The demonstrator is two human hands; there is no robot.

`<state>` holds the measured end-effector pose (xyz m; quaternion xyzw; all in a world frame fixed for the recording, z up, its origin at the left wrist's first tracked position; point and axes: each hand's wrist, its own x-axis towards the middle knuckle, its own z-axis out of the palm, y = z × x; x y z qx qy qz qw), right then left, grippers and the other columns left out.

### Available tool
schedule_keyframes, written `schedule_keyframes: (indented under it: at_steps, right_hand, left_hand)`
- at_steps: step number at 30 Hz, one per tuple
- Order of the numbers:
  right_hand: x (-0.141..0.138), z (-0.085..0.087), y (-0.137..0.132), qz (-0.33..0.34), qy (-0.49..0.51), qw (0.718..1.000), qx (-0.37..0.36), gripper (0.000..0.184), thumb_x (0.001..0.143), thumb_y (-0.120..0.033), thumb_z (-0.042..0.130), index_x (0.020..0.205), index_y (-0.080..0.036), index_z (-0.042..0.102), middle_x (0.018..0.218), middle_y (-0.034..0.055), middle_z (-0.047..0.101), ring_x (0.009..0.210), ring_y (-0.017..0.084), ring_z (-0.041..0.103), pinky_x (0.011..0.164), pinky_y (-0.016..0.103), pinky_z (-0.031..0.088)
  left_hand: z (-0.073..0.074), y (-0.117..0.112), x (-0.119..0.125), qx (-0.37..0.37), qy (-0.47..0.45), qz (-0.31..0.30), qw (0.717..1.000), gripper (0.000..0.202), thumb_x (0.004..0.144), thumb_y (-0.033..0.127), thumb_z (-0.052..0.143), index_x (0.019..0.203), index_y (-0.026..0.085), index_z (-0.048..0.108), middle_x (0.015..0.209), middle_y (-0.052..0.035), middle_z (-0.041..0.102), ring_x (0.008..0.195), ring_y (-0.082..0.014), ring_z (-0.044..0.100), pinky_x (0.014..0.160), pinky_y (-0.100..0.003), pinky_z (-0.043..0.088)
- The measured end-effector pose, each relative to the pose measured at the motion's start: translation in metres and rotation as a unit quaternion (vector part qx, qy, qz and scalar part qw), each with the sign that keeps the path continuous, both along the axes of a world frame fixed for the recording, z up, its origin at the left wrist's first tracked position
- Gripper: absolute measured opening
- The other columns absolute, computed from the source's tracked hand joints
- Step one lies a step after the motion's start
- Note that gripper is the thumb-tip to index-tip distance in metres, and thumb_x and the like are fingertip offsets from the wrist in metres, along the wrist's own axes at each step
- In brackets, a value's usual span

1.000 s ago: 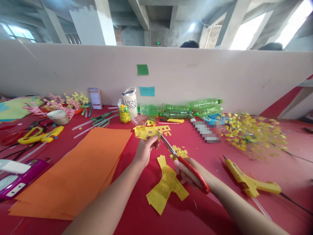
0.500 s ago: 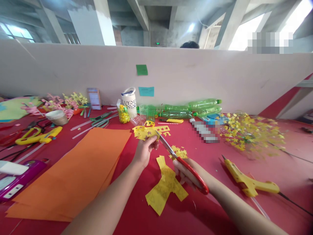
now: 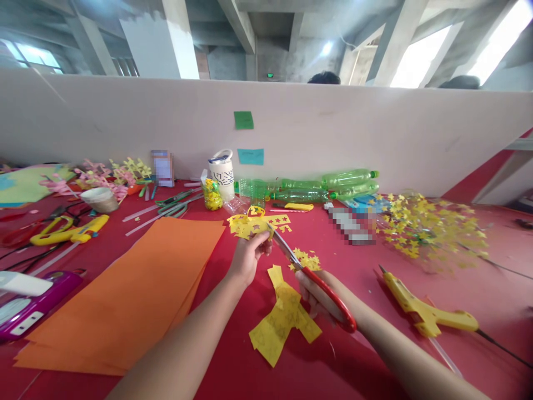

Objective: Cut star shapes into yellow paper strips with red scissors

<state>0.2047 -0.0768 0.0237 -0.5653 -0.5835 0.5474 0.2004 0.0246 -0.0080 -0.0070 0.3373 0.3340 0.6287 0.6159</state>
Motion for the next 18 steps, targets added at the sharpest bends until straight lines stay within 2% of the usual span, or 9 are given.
schedule_keyframes:
  at_steps: [9,15,18]
  right_hand:
    - [-0.0002,0.0021,-0.0002,-0.016,-0.006,1.0,0.004,0.05,0.077,-0.062,0.056,0.055,-0.019,0.041,0.038,-0.007,0.041,0.027,0.007,0.04,0.032,0.019,0.032]
    - [0.0018,-0.0031,0.0031,-0.027,0.011,1.0,-0.001,0.048,0.078,-0.057,0.058,0.054,-0.019,0.041,0.037,-0.008,0.039,0.026,0.007,0.039,0.036,0.021,0.038]
    - [0.0024,-0.0059,0.0041,-0.028,0.001,1.0,-0.001,0.047,0.079,-0.056,0.058,0.055,-0.019,0.041,0.036,-0.0073,0.04,0.027,0.008,0.041,0.035,0.02,0.036]
  left_hand:
    - [-0.0011,0.0009,-0.0015,-0.003,-0.003,-0.004,1.0,0.011,0.069,0.022,0.072,0.069,0.012,0.066,0.059,-0.0001,0.059,0.054,-0.0081,0.053,0.052,-0.02,0.041]
    - [0.0026,0.0021,-0.0021,-0.016,-0.017,0.002,1.0,0.012,0.068,0.02,0.071,0.067,0.013,0.061,0.057,0.0013,0.058,0.052,-0.0066,0.051,0.049,-0.018,0.038]
    - [0.0036,0.0021,-0.0023,-0.022,-0.025,0.012,0.999,0.014,0.068,0.02,0.072,0.067,0.014,0.06,0.057,0.0018,0.058,0.051,-0.0067,0.052,0.049,-0.019,0.038]
